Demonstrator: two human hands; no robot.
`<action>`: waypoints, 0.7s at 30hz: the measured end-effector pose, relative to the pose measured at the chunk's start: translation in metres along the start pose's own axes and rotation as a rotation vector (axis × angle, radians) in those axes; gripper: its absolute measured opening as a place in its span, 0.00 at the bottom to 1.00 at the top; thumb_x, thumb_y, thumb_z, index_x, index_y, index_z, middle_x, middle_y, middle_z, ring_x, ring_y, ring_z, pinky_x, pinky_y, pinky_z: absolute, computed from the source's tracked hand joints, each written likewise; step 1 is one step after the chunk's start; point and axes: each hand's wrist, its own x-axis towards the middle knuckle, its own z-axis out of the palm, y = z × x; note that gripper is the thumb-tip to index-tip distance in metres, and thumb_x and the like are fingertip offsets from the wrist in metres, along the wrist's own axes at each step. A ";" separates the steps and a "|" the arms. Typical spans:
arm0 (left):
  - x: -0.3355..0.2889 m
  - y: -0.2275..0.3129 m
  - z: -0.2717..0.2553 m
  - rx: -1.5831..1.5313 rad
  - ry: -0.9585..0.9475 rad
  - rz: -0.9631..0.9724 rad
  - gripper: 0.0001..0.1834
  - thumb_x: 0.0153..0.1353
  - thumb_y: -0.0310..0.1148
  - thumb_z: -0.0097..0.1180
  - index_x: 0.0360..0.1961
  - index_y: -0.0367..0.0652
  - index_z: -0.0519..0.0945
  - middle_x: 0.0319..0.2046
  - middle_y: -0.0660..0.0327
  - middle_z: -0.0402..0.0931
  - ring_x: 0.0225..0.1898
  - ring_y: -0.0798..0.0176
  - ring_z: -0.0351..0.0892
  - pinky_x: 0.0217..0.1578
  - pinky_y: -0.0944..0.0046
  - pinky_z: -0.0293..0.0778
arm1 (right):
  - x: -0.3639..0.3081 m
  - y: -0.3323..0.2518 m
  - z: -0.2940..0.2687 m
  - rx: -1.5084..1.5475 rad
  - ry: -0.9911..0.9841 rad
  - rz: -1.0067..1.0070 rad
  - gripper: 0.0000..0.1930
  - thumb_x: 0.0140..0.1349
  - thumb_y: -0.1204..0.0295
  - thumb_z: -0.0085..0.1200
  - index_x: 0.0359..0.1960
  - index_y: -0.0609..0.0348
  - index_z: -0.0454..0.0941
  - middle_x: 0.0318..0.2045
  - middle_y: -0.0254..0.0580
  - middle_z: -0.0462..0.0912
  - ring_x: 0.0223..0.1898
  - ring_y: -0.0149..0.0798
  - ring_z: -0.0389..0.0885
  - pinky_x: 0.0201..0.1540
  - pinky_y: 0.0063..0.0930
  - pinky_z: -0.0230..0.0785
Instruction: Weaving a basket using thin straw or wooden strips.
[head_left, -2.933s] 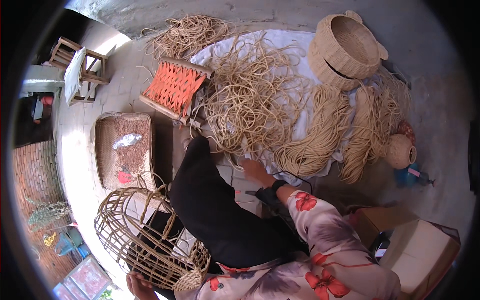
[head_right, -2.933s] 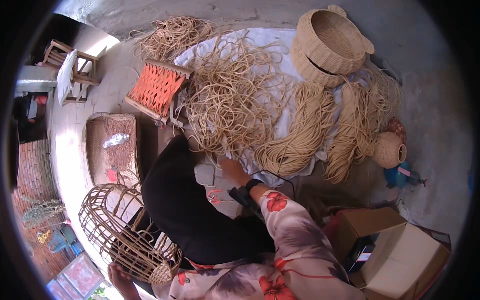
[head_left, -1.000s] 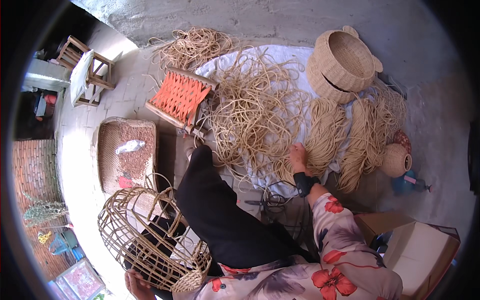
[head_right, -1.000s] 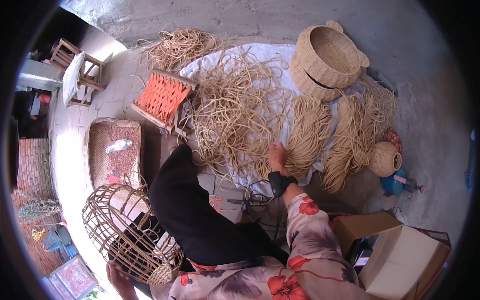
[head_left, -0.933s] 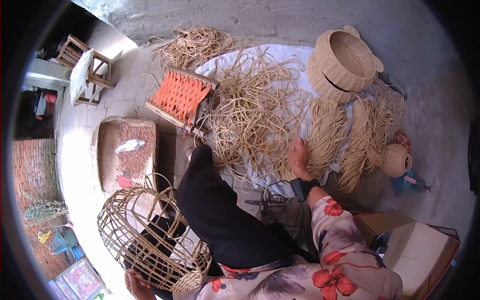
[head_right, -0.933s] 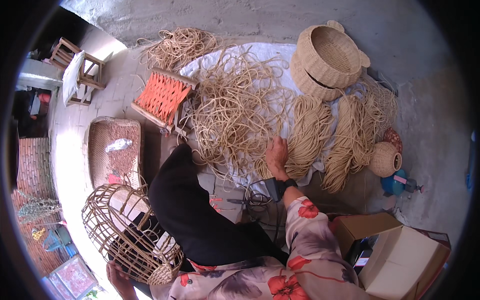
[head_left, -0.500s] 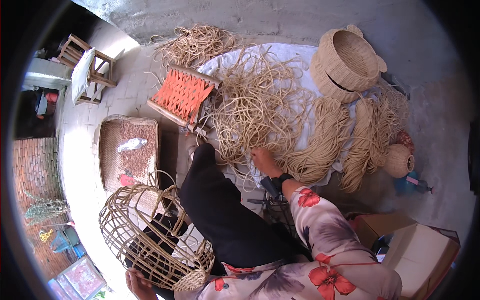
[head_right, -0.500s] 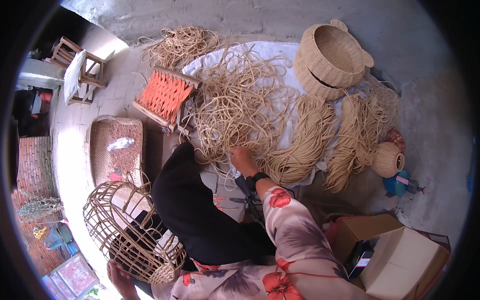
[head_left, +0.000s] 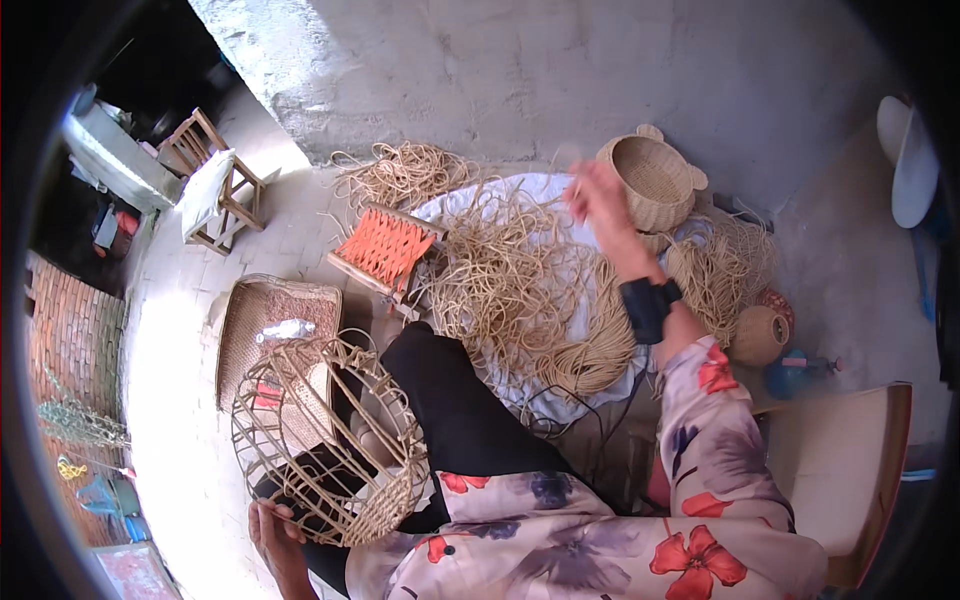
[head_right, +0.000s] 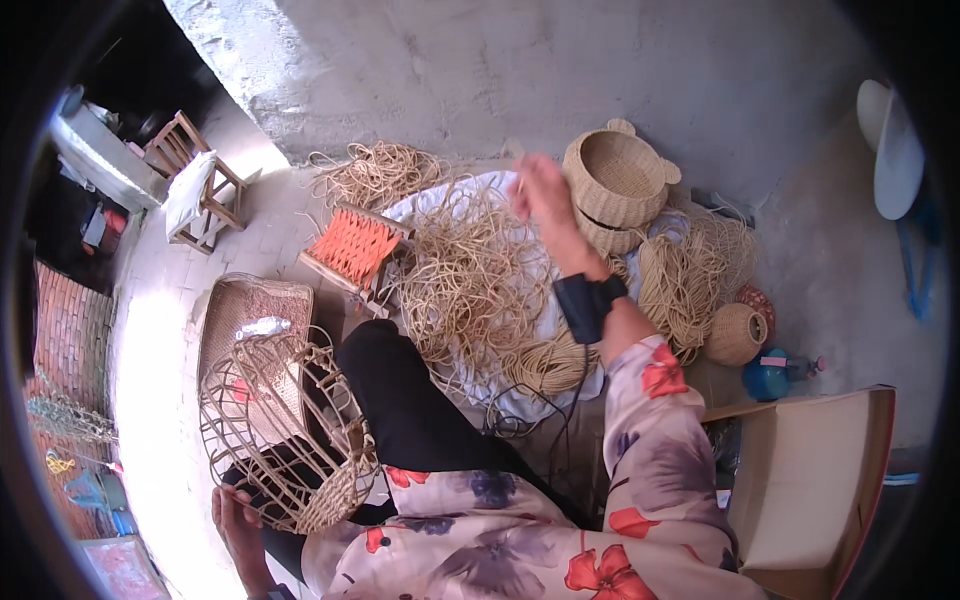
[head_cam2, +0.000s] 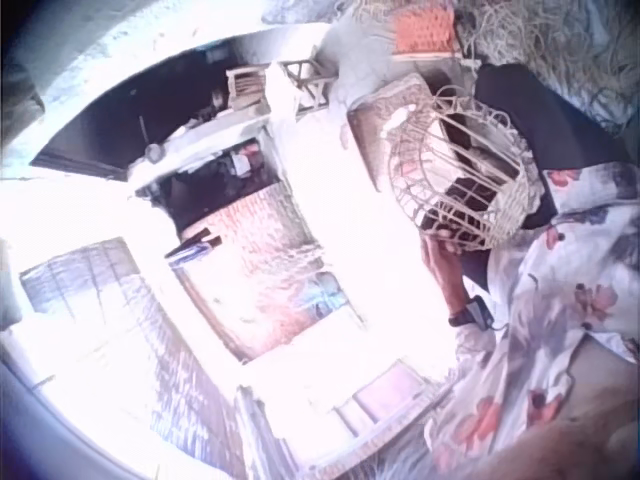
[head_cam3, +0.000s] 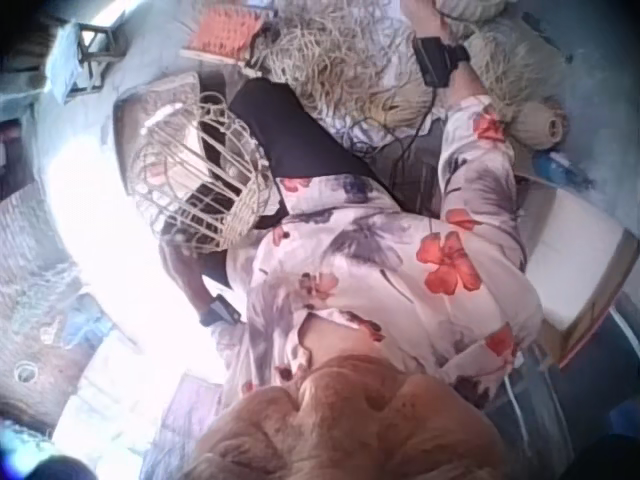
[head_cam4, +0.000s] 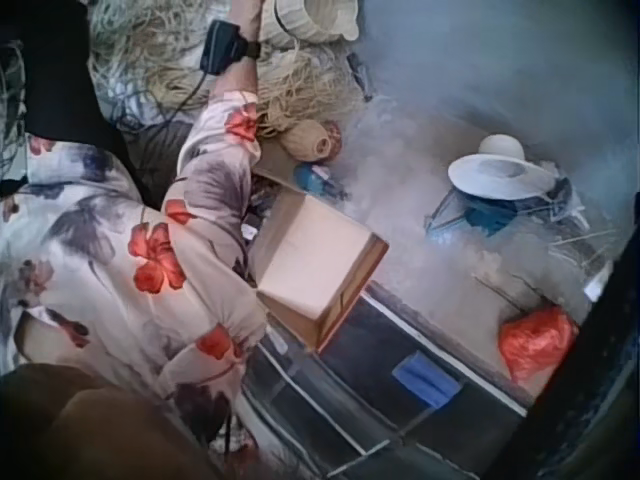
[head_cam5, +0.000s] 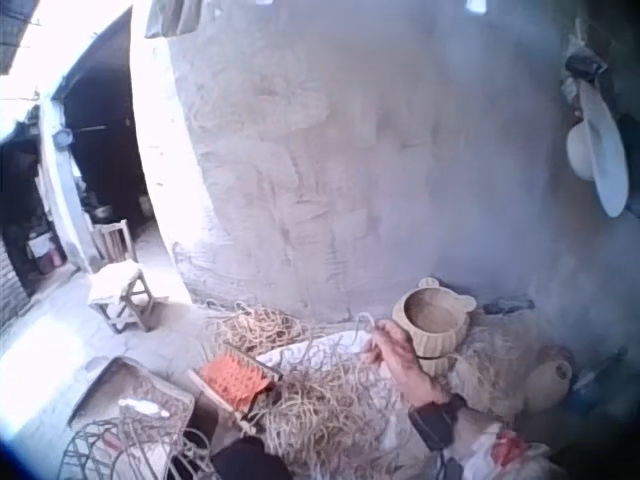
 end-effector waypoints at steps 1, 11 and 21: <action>-0.006 0.002 0.000 -0.036 -0.010 -0.002 0.11 0.74 0.40 0.43 0.37 0.45 0.71 0.23 0.66 0.70 0.14 0.77 0.59 0.13 0.76 0.58 | 0.003 -0.056 0.003 0.010 0.016 -0.287 0.10 0.69 0.64 0.50 0.42 0.57 0.73 0.28 0.41 0.83 0.20 0.24 0.75 0.20 0.19 0.67; -0.049 0.018 0.000 -0.282 -0.225 -0.026 0.09 0.71 0.36 0.49 0.41 0.43 0.75 0.15 0.76 0.53 0.13 0.82 0.47 0.13 0.76 0.44 | -0.164 -0.146 0.187 0.388 -0.468 -0.174 0.10 0.72 0.63 0.45 0.44 0.57 0.70 0.38 0.45 0.83 0.37 0.33 0.84 0.37 0.26 0.78; -0.041 -0.003 -0.003 -0.540 -0.454 -0.169 0.12 0.71 0.42 0.49 0.41 0.44 0.75 0.16 0.77 0.52 0.15 0.81 0.49 0.15 0.77 0.49 | -0.313 -0.028 0.256 0.359 -1.342 0.630 0.12 0.74 0.63 0.41 0.44 0.59 0.69 0.35 0.40 0.81 0.32 0.32 0.83 0.37 0.25 0.77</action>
